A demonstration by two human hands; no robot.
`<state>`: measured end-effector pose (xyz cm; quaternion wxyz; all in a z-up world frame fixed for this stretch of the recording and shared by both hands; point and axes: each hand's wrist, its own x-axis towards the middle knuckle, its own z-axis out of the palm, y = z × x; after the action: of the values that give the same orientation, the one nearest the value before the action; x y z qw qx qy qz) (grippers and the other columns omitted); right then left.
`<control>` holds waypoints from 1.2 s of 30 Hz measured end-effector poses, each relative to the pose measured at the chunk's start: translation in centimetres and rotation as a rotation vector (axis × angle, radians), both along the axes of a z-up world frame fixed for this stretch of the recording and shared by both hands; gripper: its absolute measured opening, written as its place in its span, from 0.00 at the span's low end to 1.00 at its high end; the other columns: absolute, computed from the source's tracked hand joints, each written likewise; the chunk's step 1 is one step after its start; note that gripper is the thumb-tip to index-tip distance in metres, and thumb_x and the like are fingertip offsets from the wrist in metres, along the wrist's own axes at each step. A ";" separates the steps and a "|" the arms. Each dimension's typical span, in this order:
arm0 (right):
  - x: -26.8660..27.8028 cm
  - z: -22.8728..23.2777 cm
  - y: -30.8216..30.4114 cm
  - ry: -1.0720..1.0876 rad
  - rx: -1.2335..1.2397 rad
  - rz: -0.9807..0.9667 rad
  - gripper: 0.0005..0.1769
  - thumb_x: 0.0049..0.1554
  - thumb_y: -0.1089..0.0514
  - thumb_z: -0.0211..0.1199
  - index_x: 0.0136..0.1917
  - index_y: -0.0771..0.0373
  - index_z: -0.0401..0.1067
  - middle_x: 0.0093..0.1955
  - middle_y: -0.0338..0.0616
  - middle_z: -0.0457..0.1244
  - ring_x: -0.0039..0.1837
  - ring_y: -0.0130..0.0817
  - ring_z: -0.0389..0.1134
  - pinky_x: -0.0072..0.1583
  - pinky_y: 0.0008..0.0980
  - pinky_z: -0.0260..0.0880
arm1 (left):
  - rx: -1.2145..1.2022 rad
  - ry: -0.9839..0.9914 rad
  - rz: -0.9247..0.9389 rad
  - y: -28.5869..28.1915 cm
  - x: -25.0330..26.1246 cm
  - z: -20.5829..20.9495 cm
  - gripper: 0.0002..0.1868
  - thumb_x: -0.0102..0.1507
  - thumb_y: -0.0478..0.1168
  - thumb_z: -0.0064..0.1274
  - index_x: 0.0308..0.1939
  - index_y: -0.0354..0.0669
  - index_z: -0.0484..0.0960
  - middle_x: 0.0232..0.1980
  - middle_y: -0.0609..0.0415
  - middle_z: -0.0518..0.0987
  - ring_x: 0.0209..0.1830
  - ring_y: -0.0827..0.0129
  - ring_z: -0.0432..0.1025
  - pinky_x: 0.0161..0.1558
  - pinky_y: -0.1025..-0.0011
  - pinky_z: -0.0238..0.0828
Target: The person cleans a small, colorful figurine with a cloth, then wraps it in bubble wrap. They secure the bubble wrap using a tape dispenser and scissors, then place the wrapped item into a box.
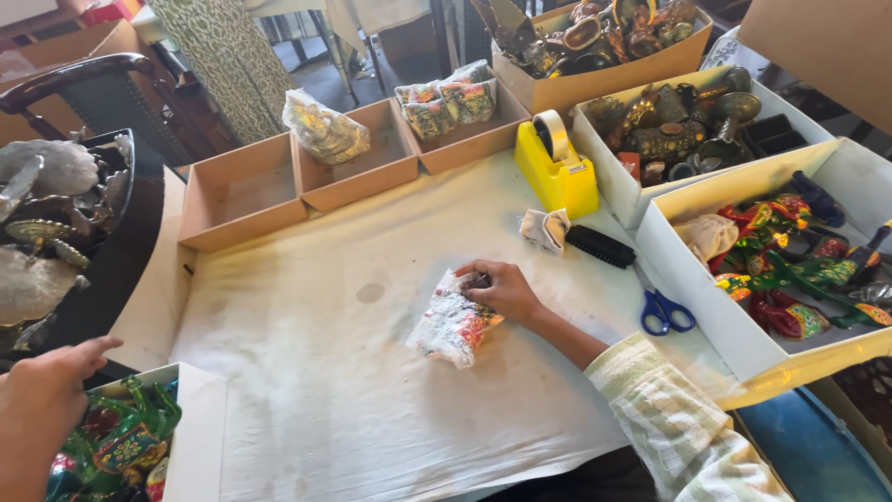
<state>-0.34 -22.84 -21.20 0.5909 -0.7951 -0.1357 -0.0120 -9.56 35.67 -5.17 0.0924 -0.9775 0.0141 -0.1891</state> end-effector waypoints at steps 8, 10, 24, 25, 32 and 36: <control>-0.1 0.2 0.0 0.003 -0.011 -0.005 0.21 0.49 0.65 0.71 0.57 0.61 0.79 0.43 0.38 0.72 0.46 0.21 0.71 0.53 0.23 0.73 | 0.182 -0.157 -0.014 -5.3 -2.1 4.0 0.19 0.60 0.48 0.62 0.54 0.55 0.86 0.39 0.58 0.84 0.36 0.68 0.80 0.43 0.73 0.76; 0.0 0.3 -0.1 0.005 -0.018 -0.009 0.21 0.49 0.65 0.71 0.57 0.60 0.79 0.43 0.38 0.72 0.46 0.21 0.71 0.53 0.24 0.73 | 0.206 -0.195 -0.032 -9.5 -2.7 5.4 0.15 0.62 0.49 0.61 0.52 0.56 0.87 0.41 0.59 0.84 0.38 0.68 0.80 0.43 0.73 0.76; 1.2 0.1 -1.1 0.318 0.386 0.101 0.26 0.50 0.71 0.71 0.63 0.65 0.74 0.46 0.40 0.70 0.49 0.24 0.71 0.55 0.25 0.73 | -0.364 0.555 -0.274 -35.1 6.1 -7.5 0.38 0.62 0.65 0.60 0.58 0.35 0.77 0.49 0.40 0.83 0.51 0.53 0.77 0.49 0.60 0.73; 1.3 0.4 -1.4 0.299 0.420 0.100 0.27 0.50 0.71 0.70 0.63 0.65 0.73 0.46 0.40 0.70 0.50 0.25 0.72 0.55 0.25 0.73 | -0.487 0.586 -0.330 -35.4 7.6 -9.5 0.43 0.56 0.62 0.68 0.61 0.32 0.74 0.50 0.41 0.83 0.51 0.55 0.77 0.49 0.63 0.73; 1.5 5.6 -2.5 0.144 0.421 0.117 0.29 0.50 0.72 0.70 0.65 0.66 0.71 0.45 0.41 0.70 0.49 0.25 0.71 0.54 0.25 0.72 | -1.540 0.777 -0.572 -36.7 7.8 -12.4 0.33 0.51 0.38 0.72 0.58 0.31 0.79 0.49 0.55 0.85 0.46 0.76 0.78 0.50 0.73 0.78; 2.7 9.8 -2.9 0.109 0.312 0.229 0.27 0.51 0.72 0.70 0.64 0.66 0.73 0.45 0.41 0.70 0.49 0.24 0.71 0.54 0.26 0.73 | -1.621 0.612 -0.633 -36.7 5.7 -11.9 0.30 0.53 0.34 0.71 0.58 0.30 0.78 0.49 0.54 0.83 0.47 0.76 0.77 0.50 0.72 0.78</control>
<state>2.41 -25.76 -11.40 0.7111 -0.6726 -0.1896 0.0776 -3.87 -1.06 -17.11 -0.6844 -0.7011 0.1676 0.1090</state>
